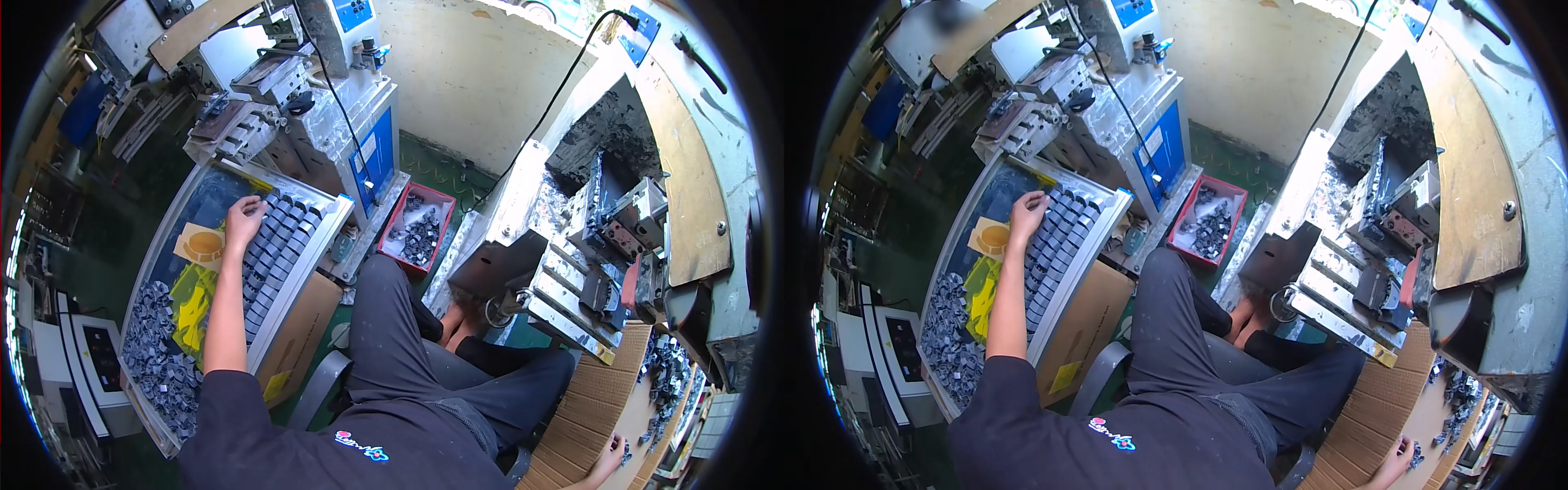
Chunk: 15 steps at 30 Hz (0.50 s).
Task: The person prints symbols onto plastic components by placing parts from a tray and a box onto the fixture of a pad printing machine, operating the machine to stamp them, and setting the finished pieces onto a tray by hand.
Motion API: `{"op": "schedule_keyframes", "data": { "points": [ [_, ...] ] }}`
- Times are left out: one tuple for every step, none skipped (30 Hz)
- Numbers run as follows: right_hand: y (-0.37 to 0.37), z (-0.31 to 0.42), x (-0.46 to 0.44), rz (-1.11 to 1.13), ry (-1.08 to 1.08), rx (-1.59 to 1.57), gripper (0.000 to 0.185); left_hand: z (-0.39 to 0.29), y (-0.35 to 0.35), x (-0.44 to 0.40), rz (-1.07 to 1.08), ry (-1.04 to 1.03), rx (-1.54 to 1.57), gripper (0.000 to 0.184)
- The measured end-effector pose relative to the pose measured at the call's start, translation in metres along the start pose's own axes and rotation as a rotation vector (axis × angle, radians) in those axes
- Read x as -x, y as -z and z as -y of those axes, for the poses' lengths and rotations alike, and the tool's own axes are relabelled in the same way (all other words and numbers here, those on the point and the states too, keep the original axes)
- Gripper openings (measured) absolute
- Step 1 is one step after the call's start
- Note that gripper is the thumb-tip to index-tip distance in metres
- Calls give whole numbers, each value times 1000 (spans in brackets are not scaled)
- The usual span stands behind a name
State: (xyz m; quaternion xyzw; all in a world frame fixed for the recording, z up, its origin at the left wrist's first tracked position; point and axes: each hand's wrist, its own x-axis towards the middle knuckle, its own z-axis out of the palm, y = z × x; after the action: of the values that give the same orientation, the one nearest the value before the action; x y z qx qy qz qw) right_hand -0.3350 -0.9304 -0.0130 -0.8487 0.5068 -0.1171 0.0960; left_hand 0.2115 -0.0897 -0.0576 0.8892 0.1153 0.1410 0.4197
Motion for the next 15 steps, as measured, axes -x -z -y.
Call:
{"op": "schedule_keyframes", "data": {
  "points": [
    [1, 3, 1, -2, -6, 0, 24, 0, 1, 0, -10, 6, 3, 40],
    [3, 8, 4, -5, -11, -1, 24, 0, 2, 0, -13, 12, 13, 40],
    [4, 13, 6, -8, -17, -1, 24, 2, 5, -1, -16, 19, 24, 40],
    [3, 10, 5, -14, -3, -3, 24, 5, 9, -2, -19, 25, 34, 40],
    [1, 6, 4, -20, 11, -5, 24, 8, 12, -3, 3, 19, 21, 42],
    [0, 2, 3, -26, 24, -7, 24, 10, 16, -3, 25, 13, 8, 43],
    [0, 0, 1, -23, 31, -5, 24, 12, 18, -2, 47, 7, -6, 45],
    [0, -1, 0, -19, 38, -3, 24, 15, 20, 0, 81, 14, -57, 47],
    [0, -2, 0, -14, 45, 0, 24, 11, 25, 4, 114, 21, -108, 48],
    [0, 0, 1, -7, 38, -2, 24, 6, 28, 8, 148, 28, -160, 50],
    [2, 3, 1, -1, 30, -4, 24, 5, 29, 9, 160, 30, -155, 51],
    [3, 7, 2, 5, 23, -5, 24, 7, 29, 10, 171, 32, -150, 51],
    [4, 11, 4, 6, 15, -6, 24, 8, 29, 10, 183, 34, -145, 52],
    [5, 15, 6, 6, 7, -6, 24, 10, 29, 11, 182, 32, -155, 50],
    [6, 17, 7, 5, -2, -7, 25, 8, 29, 12, 182, 30, -164, 49]
  ]
}}
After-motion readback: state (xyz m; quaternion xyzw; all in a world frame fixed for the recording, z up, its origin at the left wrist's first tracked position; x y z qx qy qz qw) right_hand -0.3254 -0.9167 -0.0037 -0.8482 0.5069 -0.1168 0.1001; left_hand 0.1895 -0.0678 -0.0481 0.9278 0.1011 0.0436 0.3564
